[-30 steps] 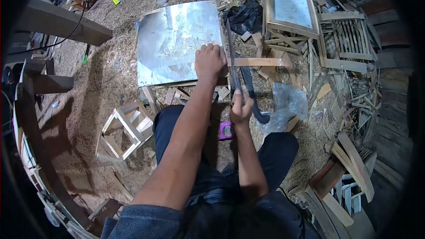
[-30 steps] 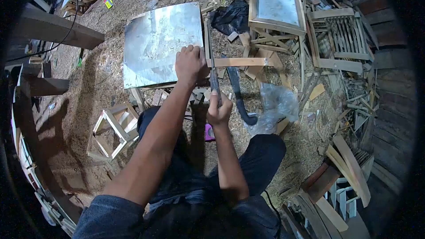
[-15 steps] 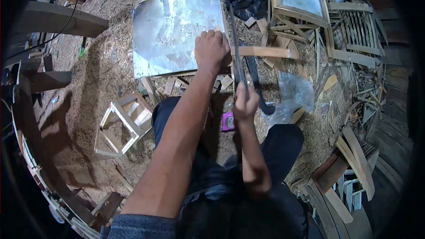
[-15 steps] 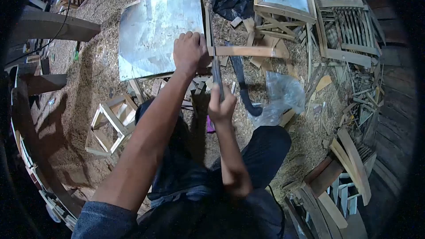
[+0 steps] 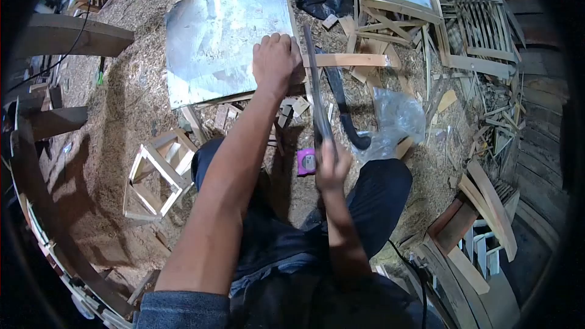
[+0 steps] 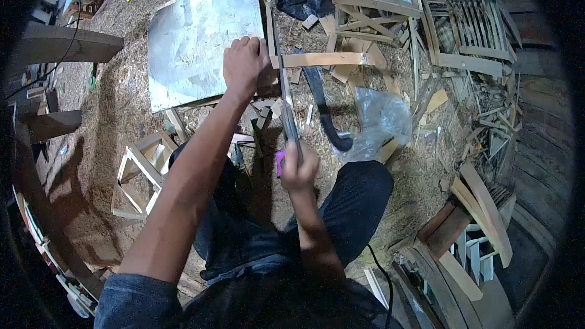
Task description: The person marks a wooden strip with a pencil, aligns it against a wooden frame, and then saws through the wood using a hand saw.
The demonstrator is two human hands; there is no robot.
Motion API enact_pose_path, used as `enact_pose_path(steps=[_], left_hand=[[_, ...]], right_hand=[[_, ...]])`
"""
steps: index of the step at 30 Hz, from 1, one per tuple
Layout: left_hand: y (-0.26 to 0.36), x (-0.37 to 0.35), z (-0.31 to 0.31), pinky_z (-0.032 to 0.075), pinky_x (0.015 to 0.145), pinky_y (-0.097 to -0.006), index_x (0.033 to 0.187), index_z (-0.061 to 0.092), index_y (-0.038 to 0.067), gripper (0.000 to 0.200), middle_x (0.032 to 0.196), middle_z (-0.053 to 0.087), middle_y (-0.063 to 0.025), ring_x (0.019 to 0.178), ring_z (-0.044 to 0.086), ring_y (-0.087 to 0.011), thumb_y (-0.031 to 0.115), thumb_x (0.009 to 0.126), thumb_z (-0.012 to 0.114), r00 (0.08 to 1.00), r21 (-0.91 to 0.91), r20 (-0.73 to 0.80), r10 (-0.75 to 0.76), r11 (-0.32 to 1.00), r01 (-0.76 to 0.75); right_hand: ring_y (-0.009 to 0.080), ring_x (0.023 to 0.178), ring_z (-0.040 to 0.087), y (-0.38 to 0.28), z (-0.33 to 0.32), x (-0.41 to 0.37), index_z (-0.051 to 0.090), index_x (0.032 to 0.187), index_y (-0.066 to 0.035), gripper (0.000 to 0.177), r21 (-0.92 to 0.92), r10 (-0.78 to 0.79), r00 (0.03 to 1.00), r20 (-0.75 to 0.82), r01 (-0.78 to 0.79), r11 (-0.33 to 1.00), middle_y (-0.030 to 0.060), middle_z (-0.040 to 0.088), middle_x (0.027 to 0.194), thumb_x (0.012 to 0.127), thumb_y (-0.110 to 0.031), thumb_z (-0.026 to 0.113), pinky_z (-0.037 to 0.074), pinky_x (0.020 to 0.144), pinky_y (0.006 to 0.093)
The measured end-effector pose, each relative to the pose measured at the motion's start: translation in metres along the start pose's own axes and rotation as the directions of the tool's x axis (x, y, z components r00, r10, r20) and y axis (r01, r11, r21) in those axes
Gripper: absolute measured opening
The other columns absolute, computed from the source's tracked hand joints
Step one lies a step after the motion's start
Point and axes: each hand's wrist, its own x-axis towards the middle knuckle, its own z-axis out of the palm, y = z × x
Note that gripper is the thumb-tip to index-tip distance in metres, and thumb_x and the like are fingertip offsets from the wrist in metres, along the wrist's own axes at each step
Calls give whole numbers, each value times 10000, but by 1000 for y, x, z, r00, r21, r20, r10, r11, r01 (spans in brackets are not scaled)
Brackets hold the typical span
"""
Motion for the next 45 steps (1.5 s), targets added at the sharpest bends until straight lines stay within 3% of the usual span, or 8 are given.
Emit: enact_pose_path(steps=[3,7,9,17,23,27,29,45], left_hand=[[2,2,-1,448,741,-457,747,647,67,250,789,642,-132,805,613,-334,242,896,551,998,13,-9,-55,998,55],[10,-15,-7,430,760,-415,772,674,77,220,810,661,-108,832,612,-283,257,855,579,997,93,69,27,995,-34],[5,-7,-8,430,771,-417,792,679,77,223,840,665,-103,861,616,-275,269,857,585,997,70,76,13,997,-18],[3,3,-5,442,797,-432,828,675,76,236,872,663,-106,893,620,-277,278,880,566,995,35,86,-46,998,43],[-1,-8,-11,438,792,-442,861,635,60,260,873,627,-127,887,594,-318,315,887,592,997,-93,36,72,993,-69],[-19,-12,-25,422,839,-433,938,642,80,253,937,603,-111,957,573,-308,317,858,612,953,-229,112,283,940,-252],[-34,-13,-26,428,839,-438,993,651,83,286,946,602,-124,933,564,-337,336,857,652,870,-303,54,490,839,-453],[-49,-26,-33,447,849,-425,1032,717,117,264,1044,645,-83,969,575,-312,270,818,694,838,-351,38,544,793,-498]], right_hand=[[83,507,404,-18,32,70,466,614,-63,404,44,44,999,3,-44,998,-25,423,535,987,-217,489,291,488,285],[90,515,394,5,26,29,440,614,-67,416,8,-50,998,-27,50,999,-16,434,564,998,-221,487,291,489,289],[83,515,384,4,30,40,436,616,-72,416,93,109,994,-28,-106,990,-15,430,574,1000,-223,483,281,484,279],[120,502,429,20,31,67,485,612,-25,460,182,67,998,16,-69,981,-1,445,528,981,-300,489,311,490,319],[92,469,377,15,30,65,403,604,-77,437,81,-55,999,4,54,995,-23,378,532,1004,-246,447,283,459,279],[90,468,391,19,31,68,419,592,-77,453,54,-117,993,-30,118,991,-20,402,527,993,-277,479,301,465,273],[89,466,388,23,33,68,417,583,-79,462,156,1,1000,-8,0,988,-20,407,525,992,-281,483,304,463,269],[68,486,373,30,47,35,443,637,-99,424,154,-49,998,-32,54,987,-31,403,561,1004,-298,521,300,459,249]])
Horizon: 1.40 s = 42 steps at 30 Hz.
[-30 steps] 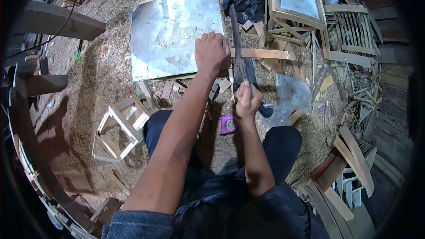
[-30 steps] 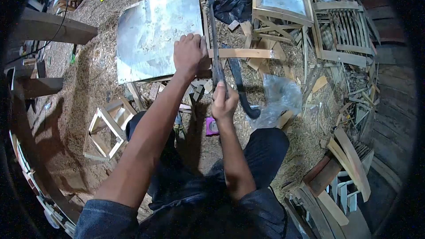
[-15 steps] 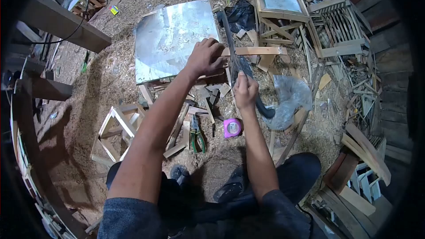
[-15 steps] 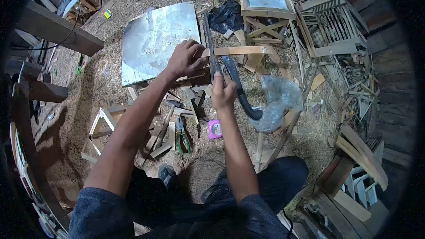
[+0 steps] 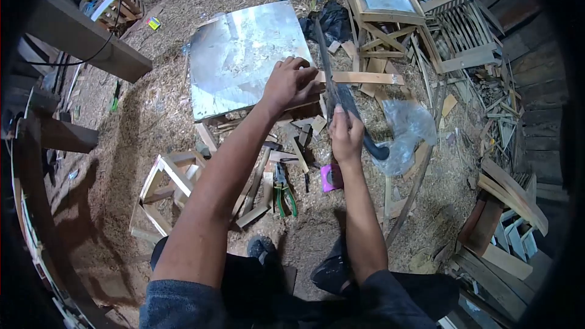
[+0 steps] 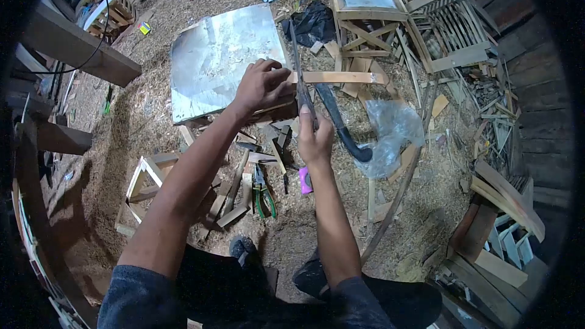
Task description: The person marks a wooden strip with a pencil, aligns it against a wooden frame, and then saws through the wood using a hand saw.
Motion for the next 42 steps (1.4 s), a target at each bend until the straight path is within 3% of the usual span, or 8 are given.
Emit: enact_pose_path(steps=[14,17,26,27,32,34,38,42], left_hand=[[2,1,0,442,871,-429,1046,726,127,270,1051,645,-98,1000,575,-308,280,830,673,1000,51,-10,-21,998,22],[0,4,3,437,872,-425,1040,726,129,261,1057,645,-92,1010,575,-302,277,832,670,999,69,-14,-51,996,52],[2,5,0,432,846,-418,1048,719,116,248,1049,642,-88,993,567,-295,245,842,667,998,35,0,-55,998,55],[3,4,-1,432,846,-418,1048,719,116,248,1049,642,-88,993,567,-295,245,842,667,998,31,7,-63,998,63],[9,5,-6,419,852,-410,1061,704,96,260,1057,635,-103,982,557,-298,236,846,661,998,25,29,-50,998,50],[7,10,-7,419,851,-412,1062,701,90,261,1061,633,-106,983,557,-301,232,847,659,998,18,23,-54,998,54],[11,6,-5,429,848,-410,1023,685,110,234,1054,628,-74,996,560,-274,266,854,643,996,39,52,-77,996,75],[8,10,-5,426,860,-411,1046,680,106,250,1066,627,-82,996,557,-277,266,859,636,995,37,42,-89,996,87]], right_hand=[[70,473,381,-20,4,-5,417,596,-105,464,-177,-70,995,-72,57,983,-25,413,546,1011,-293,504,291,443,254],[107,493,465,-17,-11,-42,559,648,-39,461,-8,68,996,-65,-68,998,4,472,520,982,-354,520,328,488,313],[57,447,340,-18,-12,-38,442,647,-100,397,18,75,995,-61,-74,997,-55,368,544,1009,-244,514,242,413,243],[107,471,451,-13,-24,-58,554,656,-47,468,-78,57,997,-52,-61,995,-5,453,501,986,-375,502,306,459,307],[135,472,462,-25,-15,-18,561,661,-49,447,-104,117,993,-25,-119,987,8,462,503,991,-347,511,320,480,345],[69,463,365,-31,1,-4,460,644,-92,408,-261,-83,996,-32,72,963,-44,398,546,1009,-265,515,267,443,252],[112,484,446,-14,-41,-85,548,694,-23,412,-24,83,996,-15,-84,996,4,444,526,998,-298,499,299,464,310],[103,486,437,-21,-23,-29,556,703,-25,387,-49,140,990,5,-140,989,1,452,534,992,-277,510,301,465,304]])
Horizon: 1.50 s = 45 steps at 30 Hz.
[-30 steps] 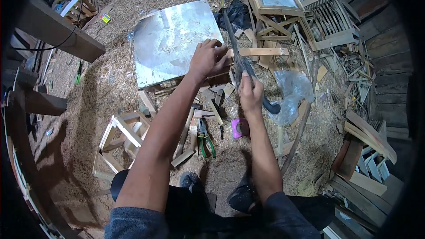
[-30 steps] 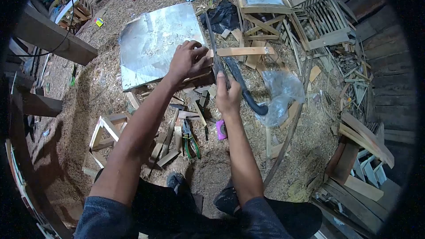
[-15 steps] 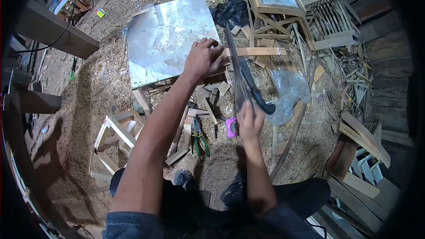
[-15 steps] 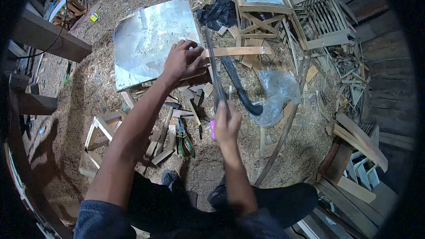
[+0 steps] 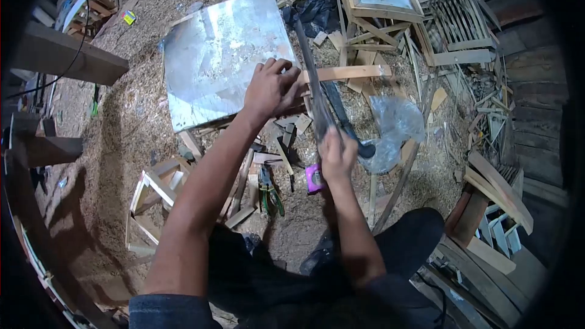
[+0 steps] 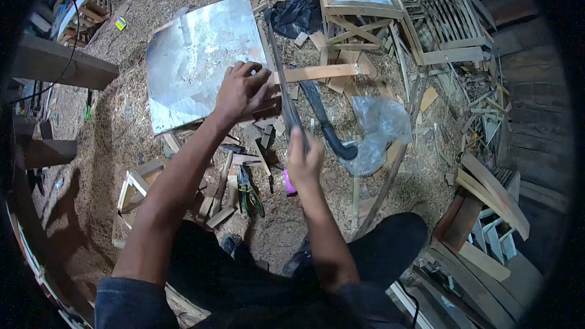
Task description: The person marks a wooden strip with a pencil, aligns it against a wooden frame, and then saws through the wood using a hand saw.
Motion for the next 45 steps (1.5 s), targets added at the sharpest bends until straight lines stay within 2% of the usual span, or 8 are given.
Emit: enact_pose_path(steps=[12,16,19,26,30,34,40,45], left_hand=[[3,-1,-2,426,854,-408,1074,698,80,275,1083,637,-104,990,563,-292,226,842,671,1000,-29,29,-3,1000,3],[0,0,-4,429,848,-410,1073,702,75,279,1078,639,-109,981,566,-299,221,837,675,999,-25,33,-6,1000,7],[1,1,0,433,845,-409,1080,703,78,285,1076,640,-108,972,567,-297,217,833,677,1000,-23,10,3,1000,-3],[2,-3,1,428,843,-400,1046,691,89,262,1051,631,-94,964,563,-284,252,845,654,999,-1,4,32,999,-32],[-2,-6,3,427,844,-398,1046,692,89,269,1048,628,-90,962,562,-281,256,838,659,999,-17,-5,33,999,-33],[2,-4,2,426,835,-401,1036,690,83,260,1046,626,-98,959,561,-283,247,838,660,999,7,7,46,999,-46],[-2,1,0,438,836,-403,1109,702,100,299,1065,640,-96,948,562,-296,238,845,676,1000,7,10,8,1000,-8],[-1,-4,1,423,866,-407,1023,682,100,227,1052,627,-86,993,552,-278,233,842,648,1000,-28,25,12,1000,-11]], right_hand=[[103,527,476,-9,4,2,614,725,8,392,-194,-56,998,3,56,979,23,501,551,987,-262,505,328,482,291],[113,488,425,-20,1,-43,537,673,-35,403,10,-41,996,-78,41,999,29,438,528,1002,-262,480,297,471,318],[101,490,431,-20,16,25,521,706,-37,360,-214,-131,991,18,132,968,-12,437,544,1008,-228,483,303,467,292],[100,498,439,-5,-10,-42,605,755,-32,386,15,-45,999,-21,45,999,-11,438,531,1004,-296,475,297,465,295],[100,476,423,-19,20,19,574,714,-44,400,-184,-169,985,-28,161,970,-12,452,530,1001,-310,491,287,456,304],[112,469,438,-13,1,-56,544,718,-23,360,-108,-180,976,-123,167,980,-16,469,536,994,-251,508,297,448,286],[107,472,435,-19,21,23,532,669,-34,396,-168,-120,992,-31,114,979,-20,461,530,994,-259,507,297,448,301],[98,463,400,-6,-3,-51,499,647,-52,422,-36,-161,984,-69,159,987,-10,408,518,998,-285,471,264,447,329]])
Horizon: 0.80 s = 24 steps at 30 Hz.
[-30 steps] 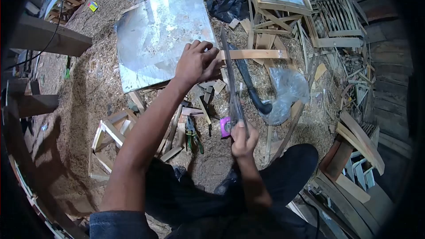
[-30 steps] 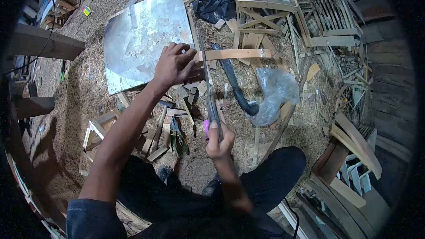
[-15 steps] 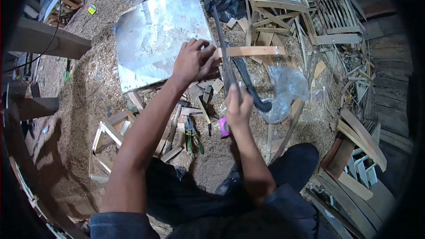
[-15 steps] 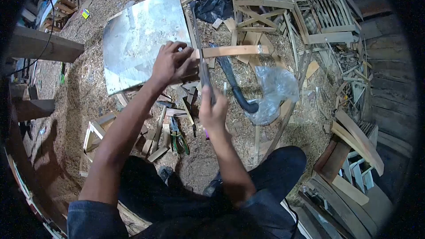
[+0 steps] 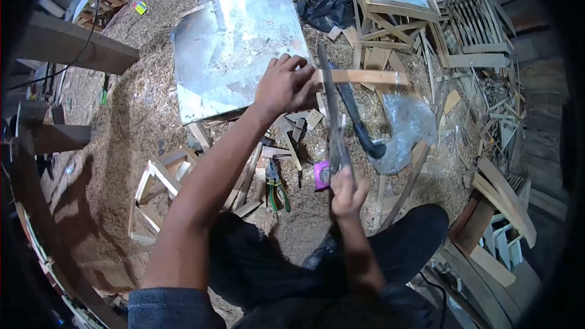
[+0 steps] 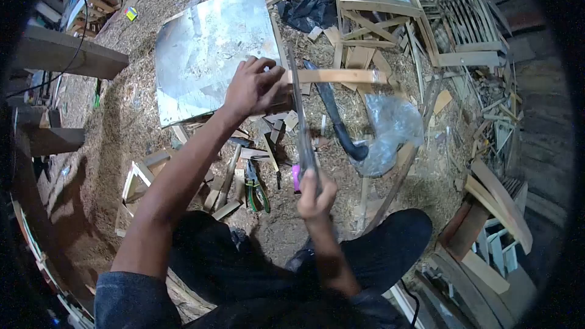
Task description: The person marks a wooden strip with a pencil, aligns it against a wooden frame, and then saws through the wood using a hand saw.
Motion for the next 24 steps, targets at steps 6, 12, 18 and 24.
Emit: enact_pose_path(steps=[6,12,18,24], left_hand=[[6,8,-2,446,862,-414,1054,701,66,263,1057,642,-119,948,562,-311,214,840,668,997,2,-47,-55,998,56],[1,5,1,434,866,-411,1062,676,95,255,1071,630,-103,990,564,-297,259,872,634,1000,46,-9,-5,999,5],[7,4,0,444,842,-412,1071,707,67,283,1048,642,-117,963,569,-302,235,846,668,1000,30,-13,-28,999,28],[3,4,1,442,850,-416,1094,694,52,308,1082,636,-123,962,562,-304,243,855,664,1000,69,-23,1,998,1]], right_hand=[[105,457,438,7,6,52,533,664,-47,417,-19,126,990,60,-125,992,-12,425,511,989,-304,491,292,444,312],[106,480,438,19,-6,30,544,654,-29,412,19,56,996,64,-57,998,11,452,508,982,-278,521,296,460,313],[115,477,427,-6,-3,24,537,655,-31,400,-82,50,998,47,-46,996,11,461,514,975,-271,511,294,463,328],[140,464,417,6,19,79,530,662,-42,387,-117,3,999,53,4,993,17,452,525,984,-255,503,287,469,342]])
